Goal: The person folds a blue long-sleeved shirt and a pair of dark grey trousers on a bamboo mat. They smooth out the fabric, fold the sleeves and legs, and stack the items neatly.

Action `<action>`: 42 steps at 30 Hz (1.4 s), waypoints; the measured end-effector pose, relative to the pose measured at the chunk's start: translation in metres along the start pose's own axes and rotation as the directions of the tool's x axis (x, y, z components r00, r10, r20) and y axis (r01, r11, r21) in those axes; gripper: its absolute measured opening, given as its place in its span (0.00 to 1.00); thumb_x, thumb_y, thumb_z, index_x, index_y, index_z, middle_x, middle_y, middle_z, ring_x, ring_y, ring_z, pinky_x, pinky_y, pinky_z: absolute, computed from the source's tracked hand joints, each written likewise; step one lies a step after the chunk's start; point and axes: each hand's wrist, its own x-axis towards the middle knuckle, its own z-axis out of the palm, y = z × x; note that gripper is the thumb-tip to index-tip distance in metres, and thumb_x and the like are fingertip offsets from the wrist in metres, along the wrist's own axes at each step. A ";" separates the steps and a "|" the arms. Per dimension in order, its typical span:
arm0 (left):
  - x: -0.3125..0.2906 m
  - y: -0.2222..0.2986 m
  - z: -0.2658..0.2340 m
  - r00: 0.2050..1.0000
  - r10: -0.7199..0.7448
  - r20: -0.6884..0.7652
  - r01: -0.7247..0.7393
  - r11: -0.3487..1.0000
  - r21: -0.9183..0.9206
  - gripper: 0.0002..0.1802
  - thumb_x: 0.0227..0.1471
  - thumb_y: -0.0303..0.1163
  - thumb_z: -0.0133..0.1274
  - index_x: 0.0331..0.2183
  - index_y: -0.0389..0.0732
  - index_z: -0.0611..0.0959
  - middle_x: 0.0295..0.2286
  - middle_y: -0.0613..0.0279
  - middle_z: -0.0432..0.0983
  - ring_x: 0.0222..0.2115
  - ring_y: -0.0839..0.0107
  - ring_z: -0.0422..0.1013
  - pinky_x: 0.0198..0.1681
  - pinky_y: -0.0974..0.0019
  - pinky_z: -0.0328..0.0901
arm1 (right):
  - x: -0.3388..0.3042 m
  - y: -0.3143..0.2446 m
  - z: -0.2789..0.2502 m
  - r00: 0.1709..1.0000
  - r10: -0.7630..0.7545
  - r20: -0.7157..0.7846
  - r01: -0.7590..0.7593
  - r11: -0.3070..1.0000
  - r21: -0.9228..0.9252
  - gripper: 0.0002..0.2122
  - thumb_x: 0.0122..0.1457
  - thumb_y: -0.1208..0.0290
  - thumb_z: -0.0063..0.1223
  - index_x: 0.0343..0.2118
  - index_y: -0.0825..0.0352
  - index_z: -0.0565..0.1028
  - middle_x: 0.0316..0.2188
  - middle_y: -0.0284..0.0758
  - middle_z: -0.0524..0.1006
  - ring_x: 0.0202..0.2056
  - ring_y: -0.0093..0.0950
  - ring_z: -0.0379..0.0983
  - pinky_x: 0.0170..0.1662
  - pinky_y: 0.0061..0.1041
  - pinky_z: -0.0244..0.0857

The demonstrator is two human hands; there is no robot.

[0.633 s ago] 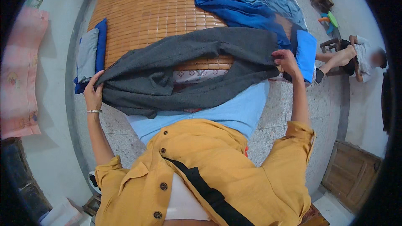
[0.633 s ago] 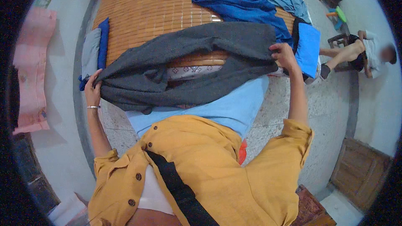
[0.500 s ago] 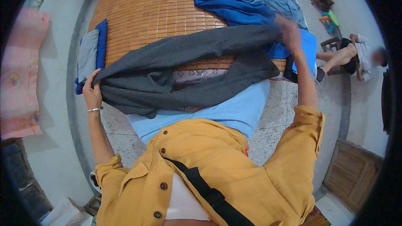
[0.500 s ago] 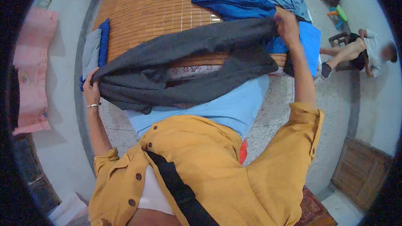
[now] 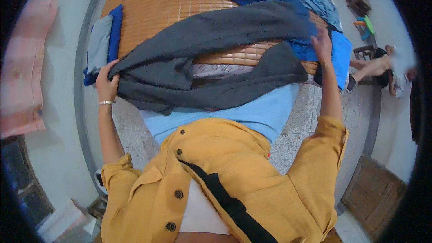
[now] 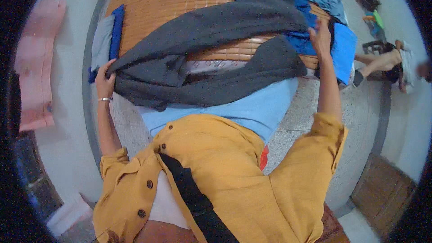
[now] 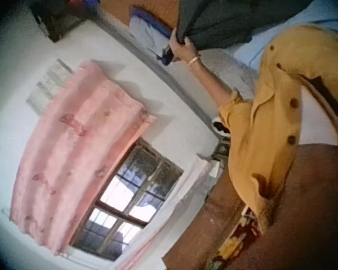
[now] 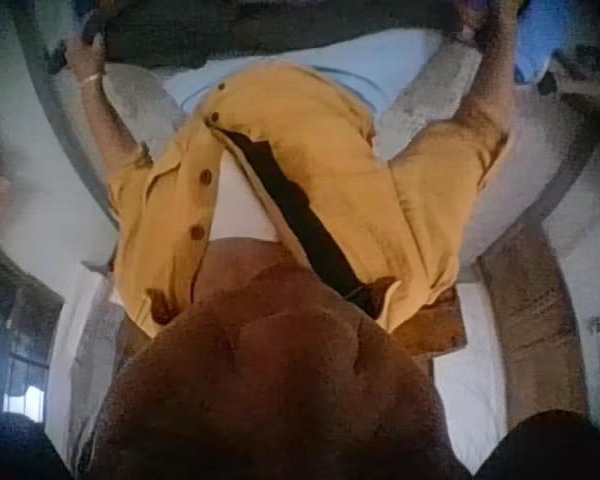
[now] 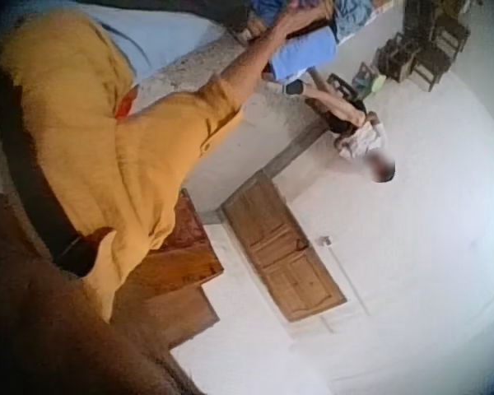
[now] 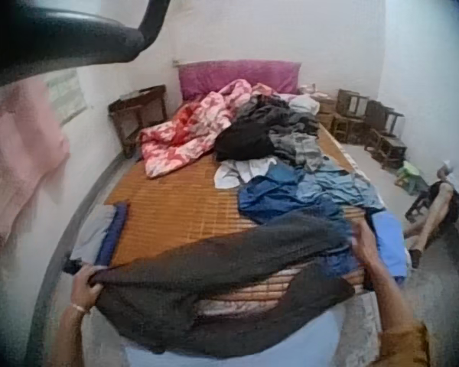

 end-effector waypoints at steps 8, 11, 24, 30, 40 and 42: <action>0.003 0.036 -0.007 0.911 0.373 -0.178 -0.316 0.906 0.282 0.19 0.37 0.22 0.57 0.37 0.43 0.80 0.33 0.58 0.72 0.36 0.61 0.68 0.42 0.64 0.62 | -0.113 -0.012 -0.015 0.789 -0.260 0.557 0.333 0.942 -0.031 0.16 0.36 0.79 0.63 0.30 0.70 0.71 0.29 0.38 0.70 0.34 0.38 0.69 0.40 0.29 0.63; -0.004 0.058 0.003 0.869 0.494 0.015 -0.494 0.869 0.025 0.15 0.38 0.28 0.59 0.34 0.41 0.80 0.31 0.59 0.73 0.35 0.59 0.67 0.40 0.62 0.62 | -0.114 -0.022 -0.023 0.856 -0.048 0.514 -0.080 0.971 0.224 0.08 0.47 0.84 0.51 0.32 0.69 0.70 0.32 0.35 0.71 0.36 0.27 0.69 0.40 0.24 0.63; -0.026 0.073 0.032 0.832 0.451 0.322 -0.420 0.892 -0.164 0.08 0.41 0.27 0.56 0.30 0.38 0.79 0.26 0.58 0.72 0.29 0.61 0.68 0.34 0.64 0.60 | -0.042 -0.029 -0.077 0.992 0.126 -0.031 -0.117 0.971 0.208 0.08 0.50 0.70 0.58 0.29 0.70 0.76 0.23 0.31 0.76 0.27 0.20 0.70 0.35 0.18 0.63; -0.027 0.073 0.033 0.865 0.367 0.342 -0.298 0.924 -0.239 0.07 0.42 0.29 0.56 0.28 0.37 0.78 0.23 0.58 0.69 0.27 0.61 0.67 0.31 0.66 0.61 | -0.079 0.030 -0.009 0.985 0.173 -0.002 -0.172 0.980 0.104 0.18 0.43 0.70 0.63 0.39 0.67 0.74 0.37 0.39 0.73 0.36 0.31 0.71 0.38 0.26 0.66; -0.026 0.083 0.031 0.869 0.336 0.362 -0.263 0.935 -0.238 0.12 0.40 0.33 0.59 0.28 0.36 0.79 0.22 0.56 0.68 0.25 0.60 0.68 0.29 0.66 0.63 | -0.084 0.038 0.018 0.979 0.187 -0.085 -0.188 0.982 -0.012 0.14 0.46 0.71 0.58 0.37 0.68 0.74 0.33 0.43 0.74 0.34 0.36 0.72 0.38 0.30 0.66; -0.025 0.084 0.032 0.866 0.337 0.368 -0.265 0.936 -0.233 0.12 0.40 0.32 0.59 0.28 0.35 0.79 0.22 0.55 0.69 0.25 0.60 0.68 0.29 0.66 0.63 | -0.080 0.041 0.022 0.977 0.190 -0.099 -0.193 0.981 -0.029 0.14 0.46 0.72 0.57 0.37 0.68 0.74 0.31 0.42 0.75 0.33 0.35 0.73 0.37 0.30 0.66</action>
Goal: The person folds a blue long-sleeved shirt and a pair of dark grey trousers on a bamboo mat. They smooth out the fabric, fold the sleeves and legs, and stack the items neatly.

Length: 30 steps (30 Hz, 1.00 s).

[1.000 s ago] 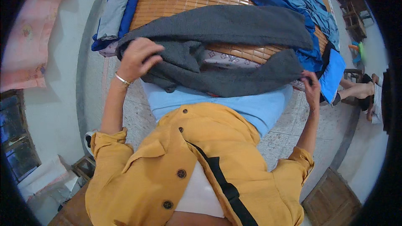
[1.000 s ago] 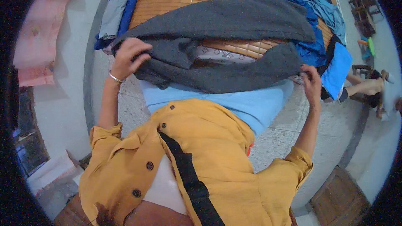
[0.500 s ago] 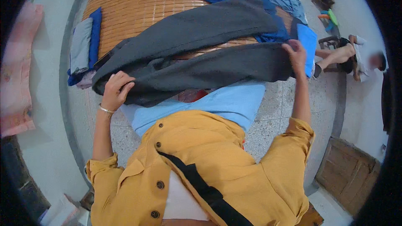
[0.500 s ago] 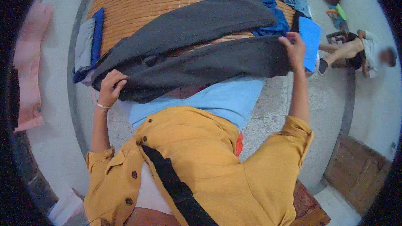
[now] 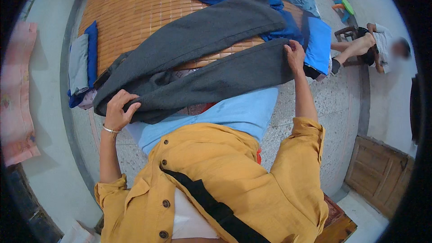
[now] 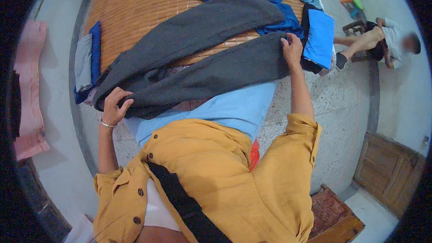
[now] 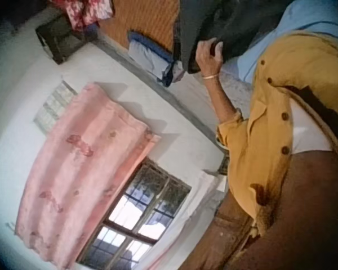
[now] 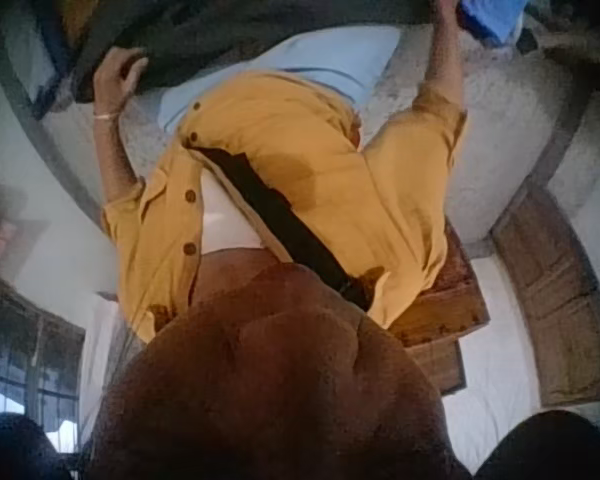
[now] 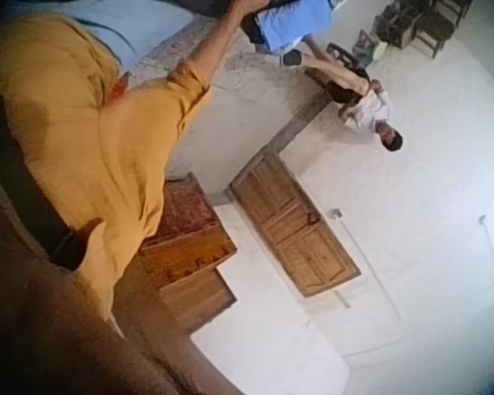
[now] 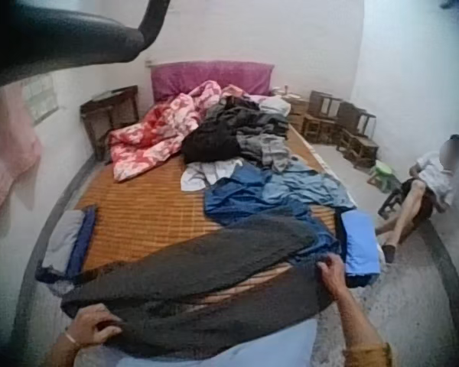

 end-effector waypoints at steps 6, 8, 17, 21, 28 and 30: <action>-0.002 0.001 -0.001 1.000 -0.001 -0.020 0.000 1.000 -0.028 0.12 0.40 0.32 0.59 0.28 0.35 0.79 0.22 0.55 0.69 0.25 0.60 0.68 0.29 0.67 0.63 | 0.016 -0.024 -0.001 0.993 0.060 0.098 -0.087 0.951 0.296 0.13 0.47 0.74 0.55 0.39 0.65 0.73 0.23 0.40 0.76 0.28 0.34 0.73 0.35 0.29 0.66; -0.001 0.002 0.000 1.000 0.000 -0.024 -0.001 0.999 -0.035 0.12 0.40 0.32 0.59 0.28 0.35 0.79 0.22 0.55 0.69 0.25 0.60 0.68 0.29 0.67 0.63 | 0.027 -0.012 0.004 0.980 -0.017 0.197 -0.038 0.961 0.274 0.13 0.47 0.75 0.54 0.39 0.65 0.73 0.26 0.40 0.76 0.29 0.36 0.73 0.35 0.30 0.65; -0.003 0.000 0.001 0.999 -0.018 -0.030 0.017 0.999 -0.043 0.12 0.40 0.31 0.59 0.28 0.35 0.79 0.22 0.55 0.69 0.25 0.60 0.68 0.29 0.66 0.63 | 0.034 -0.020 -0.015 0.914 -0.379 0.143 0.396 0.911 -0.117 0.11 0.47 0.73 0.55 0.35 0.68 0.74 0.30 0.42 0.72 0.35 0.41 0.68 0.40 0.35 0.62; -0.002 -0.001 -0.001 0.999 -0.013 -0.033 0.012 0.999 -0.047 0.12 0.40 0.31 0.59 0.28 0.35 0.79 0.22 0.55 0.70 0.25 0.59 0.68 0.29 0.66 0.63 | 0.041 -0.038 -0.026 0.966 -0.232 0.118 0.217 0.968 0.126 0.07 0.48 0.73 0.54 0.31 0.68 0.74 0.33 0.39 0.72 0.33 0.38 0.69 0.38 0.31 0.63; 0.001 -0.001 -0.002 0.999 -0.025 -0.033 0.024 0.999 -0.041 0.11 0.41 0.31 0.59 0.28 0.35 0.79 0.23 0.54 0.70 0.26 0.59 0.69 0.30 0.66 0.63 | 0.075 -0.013 0.012 0.955 -0.292 0.050 0.292 0.956 0.012 0.09 0.46 0.70 0.58 0.29 0.68 0.77 0.33 0.42 0.76 0.38 0.37 0.71 0.41 0.31 0.63; 0.000 0.002 -0.004 0.999 -0.031 -0.034 0.030 0.998 -0.048 0.11 0.41 0.31 0.59 0.28 0.35 0.79 0.23 0.54 0.70 0.25 0.59 0.69 0.30 0.66 0.63 | 0.087 -0.003 0.019 0.945 -0.310 0.106 0.315 0.949 -0.028 0.09 0.45 0.69 0.59 0.28 0.68 0.77 0.32 0.42 0.76 0.38 0.38 0.70 0.42 0.33 0.63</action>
